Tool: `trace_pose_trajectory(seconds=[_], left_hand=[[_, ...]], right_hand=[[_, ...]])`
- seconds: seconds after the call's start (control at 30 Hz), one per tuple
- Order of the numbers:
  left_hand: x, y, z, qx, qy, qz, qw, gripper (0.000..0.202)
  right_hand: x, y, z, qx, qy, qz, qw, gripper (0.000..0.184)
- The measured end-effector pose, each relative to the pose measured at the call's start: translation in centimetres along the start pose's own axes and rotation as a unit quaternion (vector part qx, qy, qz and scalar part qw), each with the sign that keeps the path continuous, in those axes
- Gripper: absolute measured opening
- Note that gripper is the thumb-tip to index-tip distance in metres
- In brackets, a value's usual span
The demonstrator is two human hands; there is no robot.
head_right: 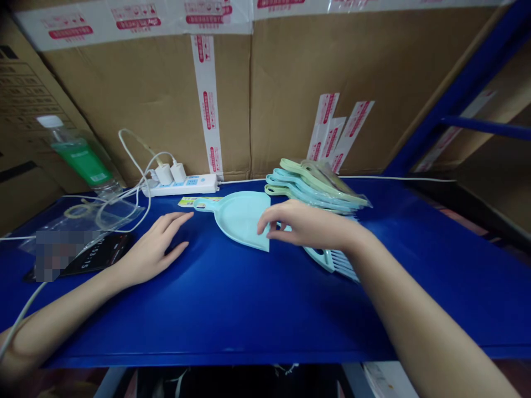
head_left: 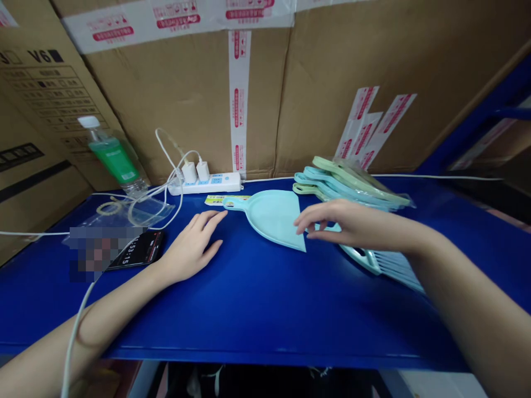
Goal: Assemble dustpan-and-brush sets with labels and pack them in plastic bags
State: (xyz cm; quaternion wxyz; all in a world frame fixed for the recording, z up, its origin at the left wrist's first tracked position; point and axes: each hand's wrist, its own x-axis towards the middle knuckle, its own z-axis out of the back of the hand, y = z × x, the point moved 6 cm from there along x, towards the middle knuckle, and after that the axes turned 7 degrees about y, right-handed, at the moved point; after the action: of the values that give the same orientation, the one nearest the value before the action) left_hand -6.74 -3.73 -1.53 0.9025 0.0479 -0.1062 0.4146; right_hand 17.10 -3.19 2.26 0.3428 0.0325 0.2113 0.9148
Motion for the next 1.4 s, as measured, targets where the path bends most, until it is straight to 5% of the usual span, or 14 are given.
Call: trace_pose_trajectory(seconds=[0.23, 0.53, 0.83, 1.0, 1.2, 1.4], left_hand=[[1.2, 0.1, -0.1, 0.037, 0.009, -0.02, 0.999, 0.045], [3.4, -2.3, -0.6, 0.094, 0.051, -0.103, 0.989, 0.043], [1.9, -3.8, -0.2, 0.013, 0.06, -0.13, 0.99, 0.038], [-0.2, -5.8, 0.4, -0.02, 0.067, -0.146, 0.987, 0.038], [-1.6, -7.9, 0.7, -0.08, 0.06, -0.172, 0.98, 0.038], [-1.1, -5.7, 1.9, -0.133, -0.023, -0.126, 0.983, 0.022]], right_hand=[[-1.7, -4.6, 1.2, -0.112, -0.01, -0.154, 0.982, 0.029], [-1.0, -2.0, -1.1, -0.239, 0.056, -0.261, 0.934, 0.017], [-0.9, 0.8, 0.4, -0.268, 0.032, -0.219, 0.938, 0.007], [-0.6, 2.4, 0.1, -0.228, -0.039, -0.098, 0.968, 0.007], [1.3, 4.8, -2.1, -0.222, -0.1, 0.015, 0.97, 0.007], [3.4, 4.8, -4.2, -0.185, -0.101, -0.002, 0.978, 0.012]])
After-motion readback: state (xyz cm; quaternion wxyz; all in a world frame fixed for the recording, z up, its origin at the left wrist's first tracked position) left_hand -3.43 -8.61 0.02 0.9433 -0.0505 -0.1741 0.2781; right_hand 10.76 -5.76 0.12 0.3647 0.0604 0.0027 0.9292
